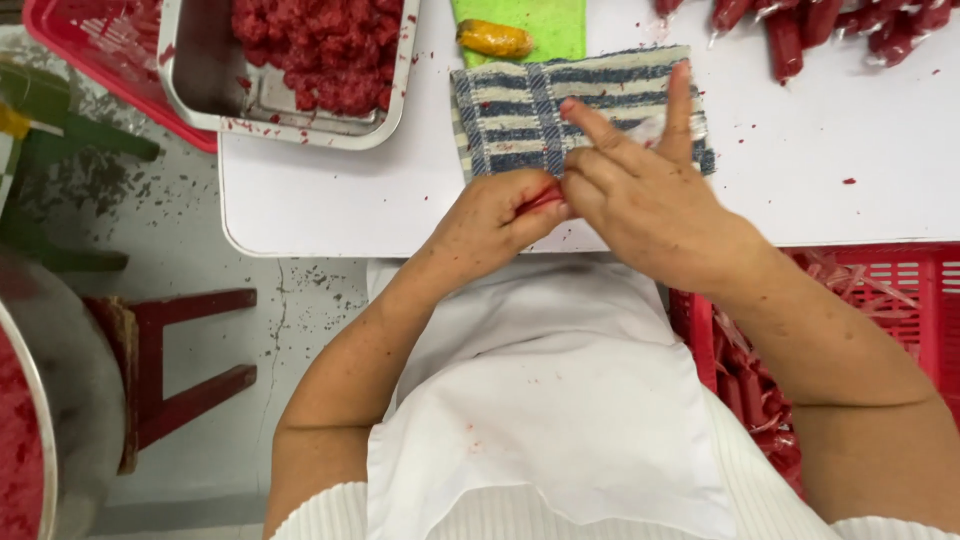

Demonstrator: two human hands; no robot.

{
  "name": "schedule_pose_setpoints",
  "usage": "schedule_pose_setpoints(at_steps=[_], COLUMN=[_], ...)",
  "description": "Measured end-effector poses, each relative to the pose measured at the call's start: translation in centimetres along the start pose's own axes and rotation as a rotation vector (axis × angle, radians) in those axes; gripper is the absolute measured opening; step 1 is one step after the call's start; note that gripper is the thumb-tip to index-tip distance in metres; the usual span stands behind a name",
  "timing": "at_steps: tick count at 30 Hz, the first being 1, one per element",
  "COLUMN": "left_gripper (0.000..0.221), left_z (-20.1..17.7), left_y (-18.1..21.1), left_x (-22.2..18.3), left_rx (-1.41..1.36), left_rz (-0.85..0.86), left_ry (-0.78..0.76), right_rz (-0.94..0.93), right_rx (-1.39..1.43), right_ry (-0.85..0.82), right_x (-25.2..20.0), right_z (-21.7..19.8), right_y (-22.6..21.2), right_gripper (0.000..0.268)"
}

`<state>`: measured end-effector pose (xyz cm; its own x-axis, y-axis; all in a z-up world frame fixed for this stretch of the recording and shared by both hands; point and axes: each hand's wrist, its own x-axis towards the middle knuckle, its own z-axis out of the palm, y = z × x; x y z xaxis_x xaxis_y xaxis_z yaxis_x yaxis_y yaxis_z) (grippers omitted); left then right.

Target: Manually twisting and tying sausage casings to create individual links in a food production setting.

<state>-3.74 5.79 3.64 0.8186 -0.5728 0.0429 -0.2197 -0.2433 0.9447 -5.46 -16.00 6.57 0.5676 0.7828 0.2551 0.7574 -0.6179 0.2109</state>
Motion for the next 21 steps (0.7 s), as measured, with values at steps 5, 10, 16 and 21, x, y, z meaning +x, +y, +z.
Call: schedule_pose_setpoints(at_steps=[5,10,16,21], left_gripper=[0.026,0.045,0.031,0.034], left_z=[-0.5,-0.6,-2.3,-5.5], left_y=[-1.9,-1.9,0.3,0.9], left_x=[-1.0,-0.6,-2.7,-6.2], left_rx=[-0.053,-0.187,-0.016,-0.192], left_rz=[-0.013,-0.208,-0.281,-0.396], left_ry=[-0.027,-0.054,-0.003,-0.142], right_rz=[-0.038,-0.170,-0.434,-0.510], right_rx=[0.173,-0.086,-0.294,-0.897], right_ry=[0.008,0.057,0.225,0.157], right_x=[0.8,2.1,3.9,-0.6], right_z=[2.7,5.2,2.4,5.8], right_y=[0.0,0.2,3.5,10.3], right_gripper=[0.028,0.028,0.027,0.140])
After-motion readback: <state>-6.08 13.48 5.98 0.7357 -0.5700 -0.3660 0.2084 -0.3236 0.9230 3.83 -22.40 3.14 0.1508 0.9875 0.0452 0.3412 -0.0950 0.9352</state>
